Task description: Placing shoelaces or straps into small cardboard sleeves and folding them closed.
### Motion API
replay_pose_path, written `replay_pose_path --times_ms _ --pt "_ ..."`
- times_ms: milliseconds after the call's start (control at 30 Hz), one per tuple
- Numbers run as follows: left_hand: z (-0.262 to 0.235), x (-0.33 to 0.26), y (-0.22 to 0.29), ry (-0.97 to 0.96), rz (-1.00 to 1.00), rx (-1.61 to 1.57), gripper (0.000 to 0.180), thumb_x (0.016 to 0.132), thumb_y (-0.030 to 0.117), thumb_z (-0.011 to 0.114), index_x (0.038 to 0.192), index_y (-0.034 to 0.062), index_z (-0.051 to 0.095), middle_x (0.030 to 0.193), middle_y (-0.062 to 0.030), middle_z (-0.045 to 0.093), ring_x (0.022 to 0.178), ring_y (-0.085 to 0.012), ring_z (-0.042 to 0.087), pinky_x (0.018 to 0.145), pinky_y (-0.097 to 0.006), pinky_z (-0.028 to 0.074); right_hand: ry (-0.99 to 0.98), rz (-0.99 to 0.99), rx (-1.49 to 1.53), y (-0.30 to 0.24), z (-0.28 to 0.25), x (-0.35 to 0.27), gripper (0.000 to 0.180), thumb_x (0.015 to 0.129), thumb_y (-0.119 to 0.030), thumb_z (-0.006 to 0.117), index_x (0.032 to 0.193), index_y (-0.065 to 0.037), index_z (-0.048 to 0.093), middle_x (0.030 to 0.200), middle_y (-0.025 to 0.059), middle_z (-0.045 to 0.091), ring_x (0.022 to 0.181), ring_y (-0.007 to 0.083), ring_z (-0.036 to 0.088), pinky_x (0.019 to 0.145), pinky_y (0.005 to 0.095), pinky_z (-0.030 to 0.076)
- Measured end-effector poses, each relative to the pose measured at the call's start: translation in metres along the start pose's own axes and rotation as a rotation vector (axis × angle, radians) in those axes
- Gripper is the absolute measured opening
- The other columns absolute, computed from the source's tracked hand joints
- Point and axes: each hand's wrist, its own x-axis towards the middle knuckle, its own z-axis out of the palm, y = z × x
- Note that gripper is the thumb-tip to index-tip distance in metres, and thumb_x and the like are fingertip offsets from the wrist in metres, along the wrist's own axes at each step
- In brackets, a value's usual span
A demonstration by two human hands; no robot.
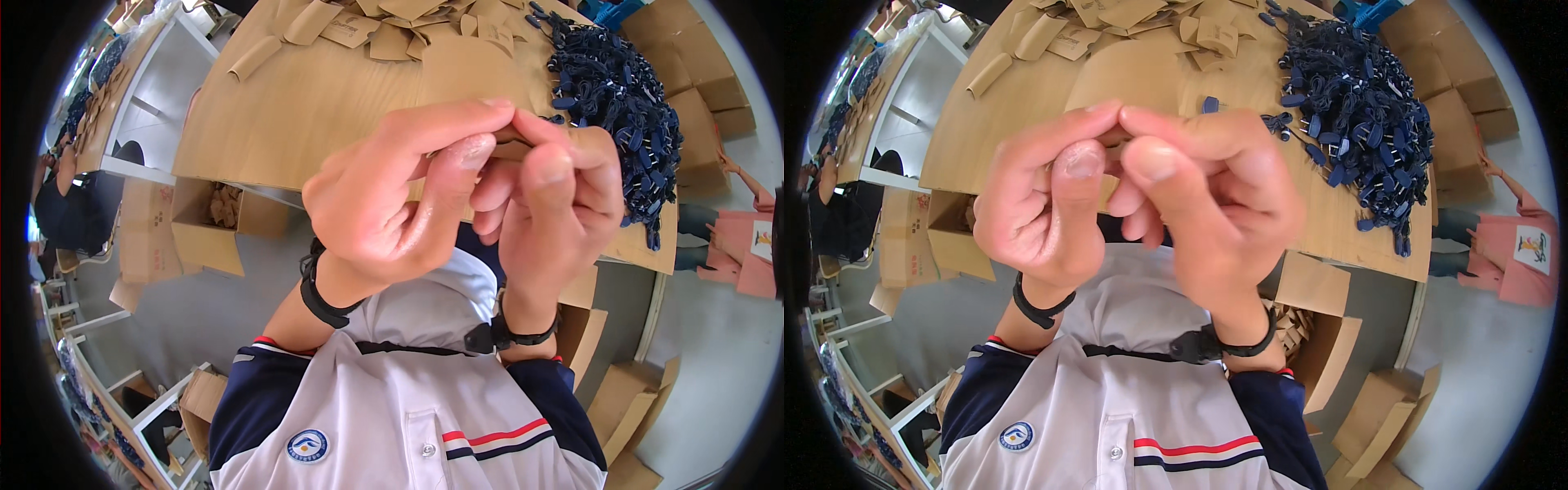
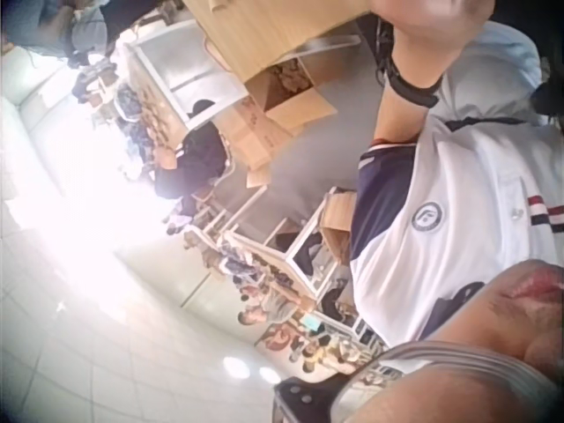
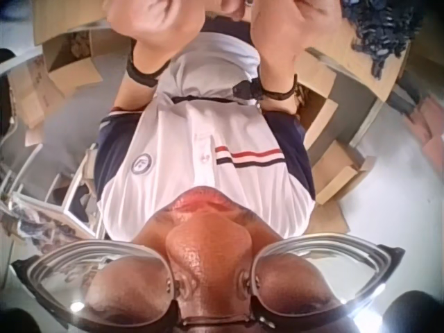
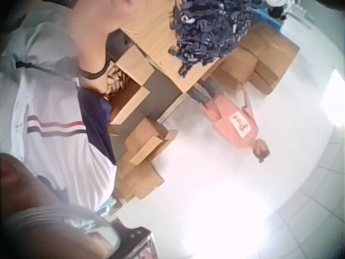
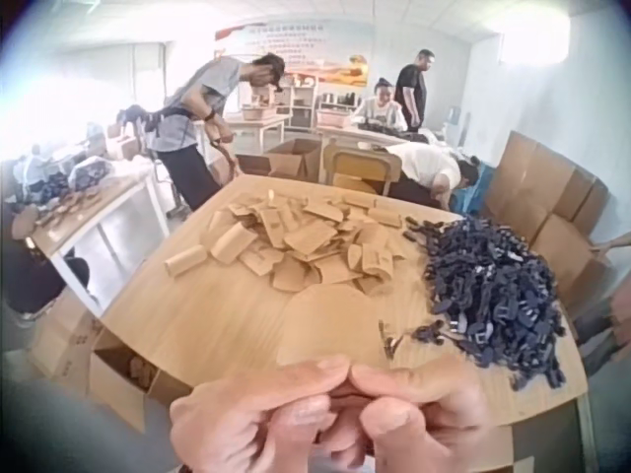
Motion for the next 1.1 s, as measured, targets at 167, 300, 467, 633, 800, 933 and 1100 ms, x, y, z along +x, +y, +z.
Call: replay_pose_path --times_ms 167,300,467,633,800,933,1100 --pt "-0.018 -0.013 0.002 -0.272 0.083 0.025 0.028 0.072 -0.008 0.067 0.1 -0.0026 0.068 0.083 -0.0083 0.071 0.055 -0.0156 0.061 0.05 -0.025 0.048 0.386 0.33 0.31 -0.006 0.009 0.005 0.036 0.101 -0.024 0.046 0.116 0.006 0.057 0.093 0.0115 0.067 0.08 0.0169 0.065 0.068 0.0283 0.051" --pt "-0.021 -0.005 -0.007 -0.483 0.234 0.03 0.03 0.072 -0.005 0.067 0.101 0.0003 0.069 0.072 -0.0051 0.066 0.056 -0.0161 0.06 0.05 -0.024 0.045 -0.126 0.672 0.435 -0.015 -0.008 0.01 0.042 0.099 -0.03 0.043 0.115 0.006 0.057 0.096 0.0146 0.066 0.084 0.0229 0.064 0.07 0.0316 0.051" --pt "-0.037 0.026 0.016 -0.408 -0.126 0.085 0.017 0.081 0.011 0.066 0.094 -0.0004 0.069 0.091 -0.0154 0.067 0.081 -0.0218 0.062 0.068 -0.031 0.047 -0.13 0.656 0.338 -0.026 0.0 -0.001 0.033 0.096 -0.026 0.051 0.113 0.002 0.057 0.086 0.0089 0.064 0.073 0.0148 0.06 0.051 0.0244 0.043" --pt "-0.037 0.073 0.006 -0.761 -0.061 -0.133 0.028 0.089 0.026 0.063 0.083 -0.0004 0.068 0.114 -0.0223 0.063 0.113 -0.0297 0.053 0.094 -0.046 0.039 -0.293 0.724 0.323 -0.031 -0.006 -0.005 0.018 0.094 -0.018 0.058 0.102 -0.002 0.061 0.077 0.0037 0.059 0.062 0.0049 0.051 0.042 0.0189 0.035" --pt "-0.04 0.075 0.006 -1.079 -0.07 -0.13 0.029 0.088 0.024 0.062 0.07 0.0013 0.062 0.117 -0.0231 0.062 0.119 -0.0328 0.047 0.099 -0.047 0.034 -0.385 0.782 0.294 -0.029 -0.018 -0.007 0.017 0.092 -0.015 0.063 0.101 -0.001 0.061 0.078 0.001 0.061 0.063 0.0058 0.054 0.047 0.0213 0.041" --pt "-0.03 0.059 0.01 -0.813 -0.18 -0.06 0.029 0.087 0.024 0.065 0.068 0.0024 0.062 0.116 -0.0221 0.061 0.12 -0.0303 0.046 0.1 -0.043 0.034 -0.147 0.603 -0.072 -0.022 0.0 -0.005 0.022 0.088 -0.012 0.067 0.105 0.0 0.059 0.08 0.0044 0.063 0.068 0.0124 0.059 0.056 0.0268 0.047" --pt "-0.018 0.035 0.002 -0.541 -0.387 -0.193 0.027 0.077 0.021 0.073 0.093 0.0049 0.058 0.132 -0.018 0.044 0.127 -0.0232 0.038 0.102 -0.033 0.03 -0.214 0.071 -0.572 -0.012 -0.006 -0.004 0.031 0.077 -0.007 0.075 0.103 -0.002 0.06 0.084 0.0139 0.063 0.072 0.0312 0.062 0.063 0.0339 0.049"
